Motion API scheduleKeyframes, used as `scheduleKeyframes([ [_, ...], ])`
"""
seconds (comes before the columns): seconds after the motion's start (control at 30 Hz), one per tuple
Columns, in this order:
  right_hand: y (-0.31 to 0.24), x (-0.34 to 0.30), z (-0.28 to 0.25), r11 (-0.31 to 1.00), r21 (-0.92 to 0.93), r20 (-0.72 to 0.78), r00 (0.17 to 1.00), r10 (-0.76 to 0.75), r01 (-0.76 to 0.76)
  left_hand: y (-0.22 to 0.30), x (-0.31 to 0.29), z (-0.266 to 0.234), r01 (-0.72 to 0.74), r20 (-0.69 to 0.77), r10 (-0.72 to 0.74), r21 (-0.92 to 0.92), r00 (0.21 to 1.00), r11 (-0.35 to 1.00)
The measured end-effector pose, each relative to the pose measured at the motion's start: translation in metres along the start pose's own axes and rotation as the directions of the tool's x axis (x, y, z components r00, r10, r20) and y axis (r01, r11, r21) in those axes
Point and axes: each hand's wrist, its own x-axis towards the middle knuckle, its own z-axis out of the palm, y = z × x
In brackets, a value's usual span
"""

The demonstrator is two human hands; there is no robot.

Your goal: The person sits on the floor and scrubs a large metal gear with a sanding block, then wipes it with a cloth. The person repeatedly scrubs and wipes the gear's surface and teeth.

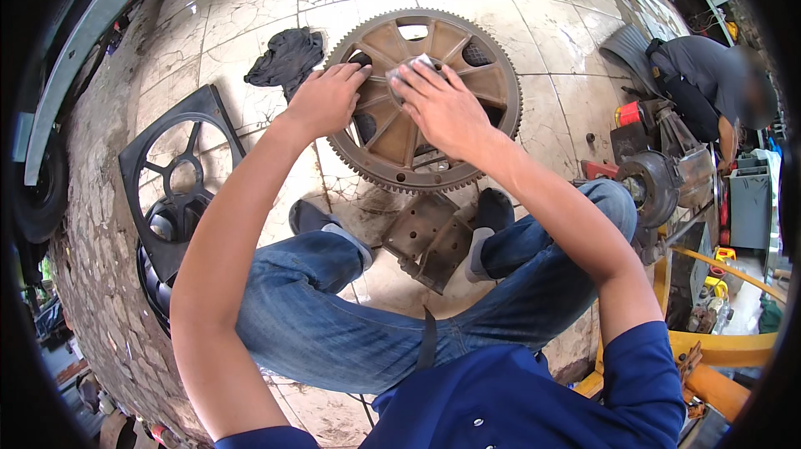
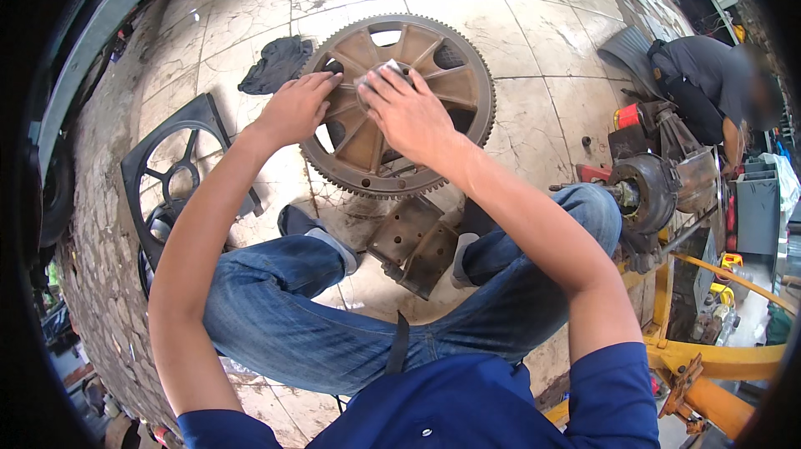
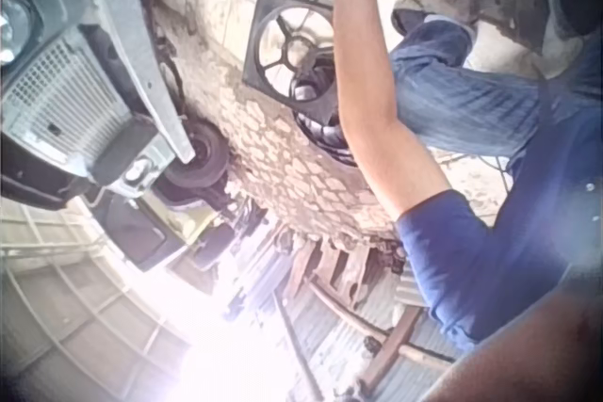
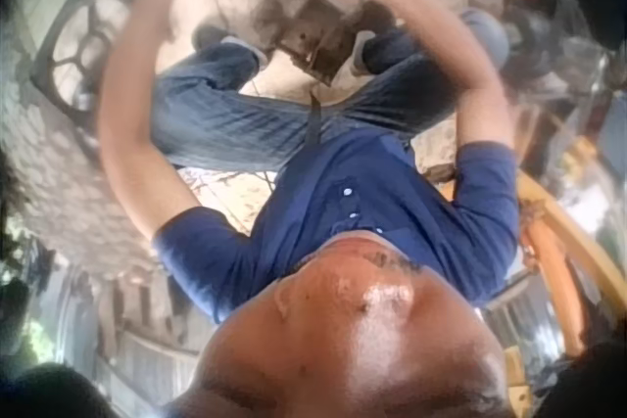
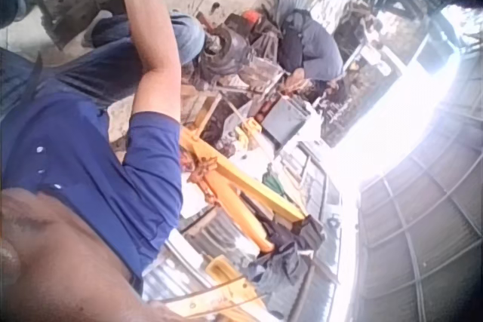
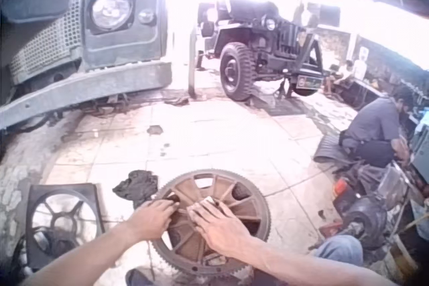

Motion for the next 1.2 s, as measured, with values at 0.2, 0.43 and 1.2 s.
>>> scheduleKeyframes([
  [0.2, 0.013, 0.003, 0.003, 0.999, 0.000, 0.046, 0.998, 0.042, -0.042, 0.003, 0.003, 0.000, 0.007, 0.019, -0.007, -0.004, 1.000, 1.000],
  [0.43, 0.023, -0.023, -0.018, 0.998, -0.058, 0.159, 0.987, 0.034, -0.025, 0.001, -0.002, 0.000, 0.042, 0.045, -0.042, 0.010, 0.998, 0.999],
  [1.2, 0.007, -0.051, -0.029, 0.991, 0.121, 0.139, 0.988, -0.072, 0.055, 0.024, 0.016, -0.004, -0.094, -0.063, 0.088, -0.096, 0.994, 0.991],
])
